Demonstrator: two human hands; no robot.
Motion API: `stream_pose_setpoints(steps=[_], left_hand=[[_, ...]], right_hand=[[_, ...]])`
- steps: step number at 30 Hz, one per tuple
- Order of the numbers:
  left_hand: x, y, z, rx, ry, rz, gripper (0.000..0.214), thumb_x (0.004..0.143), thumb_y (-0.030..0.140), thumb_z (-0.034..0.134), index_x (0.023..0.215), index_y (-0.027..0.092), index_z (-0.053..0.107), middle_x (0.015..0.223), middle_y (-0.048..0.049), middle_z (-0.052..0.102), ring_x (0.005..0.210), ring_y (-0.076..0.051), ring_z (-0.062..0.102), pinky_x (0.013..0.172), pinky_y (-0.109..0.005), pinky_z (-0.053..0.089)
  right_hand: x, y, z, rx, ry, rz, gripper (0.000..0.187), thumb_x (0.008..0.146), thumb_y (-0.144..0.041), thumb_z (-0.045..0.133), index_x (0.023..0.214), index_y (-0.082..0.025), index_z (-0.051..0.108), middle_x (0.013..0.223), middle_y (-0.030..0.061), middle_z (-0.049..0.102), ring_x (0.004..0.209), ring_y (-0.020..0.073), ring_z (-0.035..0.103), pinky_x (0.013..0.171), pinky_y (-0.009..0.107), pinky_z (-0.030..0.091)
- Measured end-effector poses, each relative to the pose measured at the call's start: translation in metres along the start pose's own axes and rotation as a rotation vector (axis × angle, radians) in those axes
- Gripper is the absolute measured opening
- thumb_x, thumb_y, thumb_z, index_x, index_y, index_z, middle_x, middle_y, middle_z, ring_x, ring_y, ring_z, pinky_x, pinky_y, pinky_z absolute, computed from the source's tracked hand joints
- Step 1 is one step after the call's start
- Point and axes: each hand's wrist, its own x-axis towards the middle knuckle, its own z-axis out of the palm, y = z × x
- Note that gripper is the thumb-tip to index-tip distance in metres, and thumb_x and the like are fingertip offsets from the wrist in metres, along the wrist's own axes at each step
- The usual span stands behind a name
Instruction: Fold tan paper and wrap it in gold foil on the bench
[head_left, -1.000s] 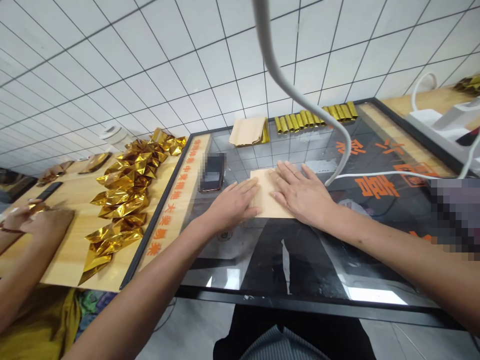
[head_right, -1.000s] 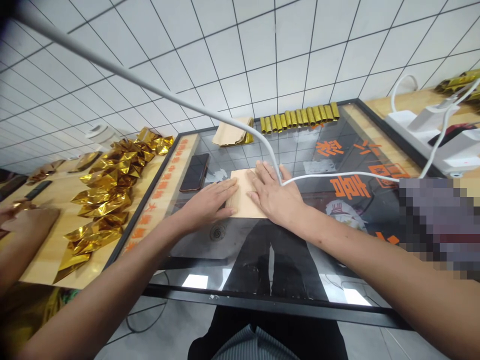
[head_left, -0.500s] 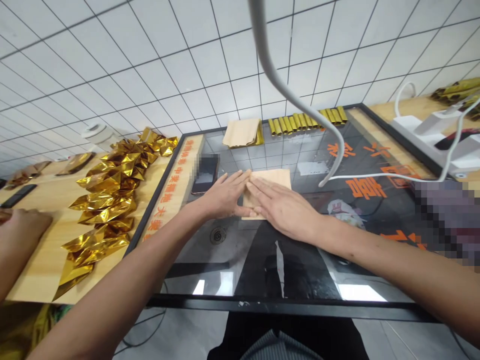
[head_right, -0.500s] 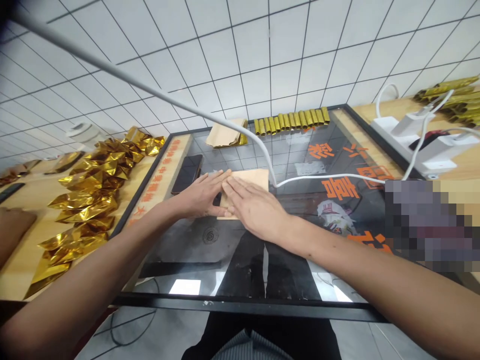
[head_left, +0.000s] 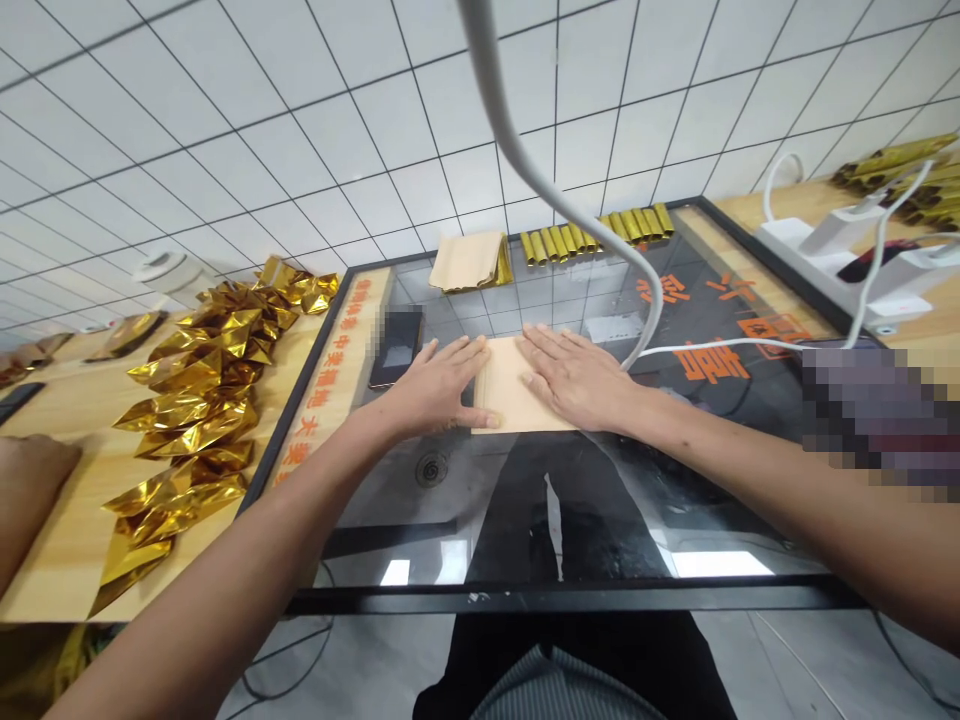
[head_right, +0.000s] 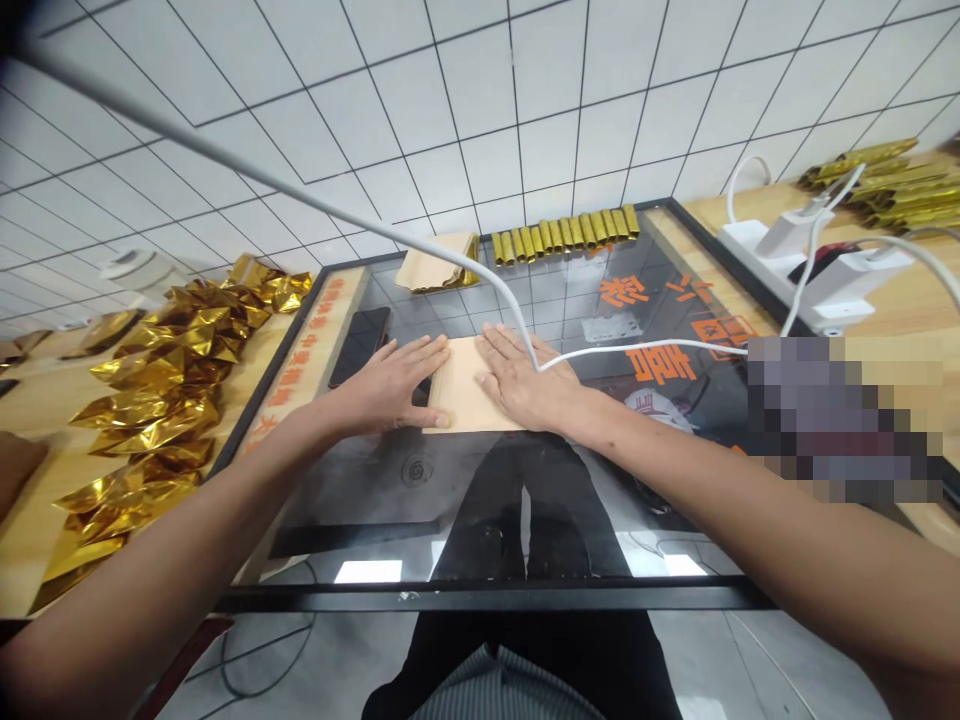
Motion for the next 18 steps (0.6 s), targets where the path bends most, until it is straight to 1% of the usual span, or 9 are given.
stream_pose_setpoints(steps=[2, 4, 6, 7, 8, 10, 12, 15, 18], left_hand=[[0.003, 0.009, -0.007, 0.004, 0.054, 0.037, 0.095, 0.093, 0.075, 0.071, 0.165, 0.017, 0.049, 0.181, -0.0195, 0.029, 0.169, -0.041, 0.025, 0.136, -0.068, 0.017], [0.006, 0.021, -0.008, -0.038, 0.142, 0.125, 0.08, 0.095, 0.063, 0.074, 0.159, 0.019, 0.055, 0.179, -0.0187, 0.037, 0.167, -0.039, 0.033, 0.136, -0.063, 0.022], [0.008, 0.034, -0.003, -0.139, 0.198, 0.25, 0.072, 0.099, 0.053, 0.073, 0.16, 0.02, 0.053, 0.173, -0.0162, 0.047, 0.163, -0.032, 0.043, 0.135, -0.054, 0.032], [0.007, 0.039, 0.003, -0.191, 0.215, 0.276, 0.071, 0.101, 0.052, 0.072, 0.161, 0.021, 0.052, 0.171, -0.0156, 0.051, 0.161, -0.03, 0.046, 0.134, -0.05, 0.036], [0.006, 0.043, 0.009, -0.208, 0.224, 0.293, 0.076, 0.101, 0.056, 0.07, 0.163, 0.018, 0.048, 0.17, -0.0182, 0.05, 0.162, -0.031, 0.045, 0.133, -0.051, 0.038], [0.001, 0.046, 0.024, -0.192, 0.247, 0.279, 0.086, 0.105, 0.062, 0.063, 0.169, 0.011, 0.036, 0.177, -0.0238, 0.037, 0.168, -0.034, 0.032, 0.137, -0.054, 0.03], [-0.005, 0.047, 0.035, -0.159, 0.263, 0.26, 0.084, 0.11, 0.061, 0.054, 0.171, 0.008, 0.031, 0.18, -0.0249, 0.029, 0.171, -0.033, 0.024, 0.139, -0.054, 0.024], [-0.011, 0.047, 0.041, -0.107, 0.252, 0.244, 0.077, 0.114, 0.061, 0.042, 0.17, 0.01, 0.035, 0.181, -0.0236, 0.026, 0.172, -0.034, 0.019, 0.14, -0.055, 0.021], [-0.012, 0.051, 0.04, -0.083, 0.233, 0.23, 0.081, 0.113, 0.067, 0.037, 0.17, 0.01, 0.035, 0.181, -0.0242, 0.025, 0.172, -0.036, 0.016, 0.138, -0.059, 0.023]], right_hand=[[-0.001, -0.002, 0.0, -0.014, 0.018, -0.016, 0.072, 0.114, -0.049, 0.025, 0.171, -0.006, 0.04, 0.18, 0.0182, 0.03, 0.168, 0.0322, 0.028, 0.138, 0.054, 0.021], [-0.001, -0.002, 0.001, -0.027, 0.035, -0.03, 0.073, 0.114, -0.049, 0.024, 0.17, -0.004, 0.041, 0.179, 0.0198, 0.032, 0.168, 0.0325, 0.029, 0.138, 0.054, 0.021], [-0.001, -0.001, 0.003, -0.03, 0.052, -0.034, 0.074, 0.115, -0.049, 0.023, 0.169, -0.003, 0.042, 0.179, 0.0205, 0.033, 0.168, 0.0328, 0.029, 0.138, 0.054, 0.022], [0.0, 0.0, 0.005, -0.029, 0.06, -0.037, 0.073, 0.115, -0.048, 0.023, 0.169, -0.003, 0.042, 0.179, 0.0201, 0.033, 0.168, 0.0327, 0.029, 0.138, 0.054, 0.022], [0.0, 0.002, 0.007, -0.027, 0.066, -0.04, 0.073, 0.115, -0.048, 0.022, 0.17, -0.005, 0.041, 0.179, 0.0191, 0.032, 0.168, 0.0323, 0.03, 0.138, 0.054, 0.022], [0.003, 0.006, 0.009, -0.024, 0.061, -0.044, 0.072, 0.115, -0.049, 0.022, 0.171, -0.008, 0.039, 0.181, 0.0169, 0.031, 0.168, 0.0314, 0.029, 0.138, 0.055, 0.022], [0.005, 0.011, 0.01, -0.022, 0.034, -0.026, 0.073, 0.114, -0.05, 0.023, 0.173, -0.01, 0.037, 0.182, 0.0161, 0.029, 0.169, 0.0319, 0.028, 0.137, 0.057, 0.021], [0.008, 0.016, 0.007, -0.011, 0.01, 0.05, 0.073, 0.113, -0.052, 0.023, 0.174, -0.013, 0.036, 0.182, 0.0158, 0.029, 0.169, 0.0335, 0.028, 0.137, 0.062, 0.02], [0.007, 0.021, 0.004, -0.01, 0.01, 0.108, 0.075, 0.112, -0.054, 0.024, 0.174, -0.013, 0.036, 0.182, 0.0166, 0.03, 0.169, 0.0342, 0.027, 0.136, 0.065, 0.019]])
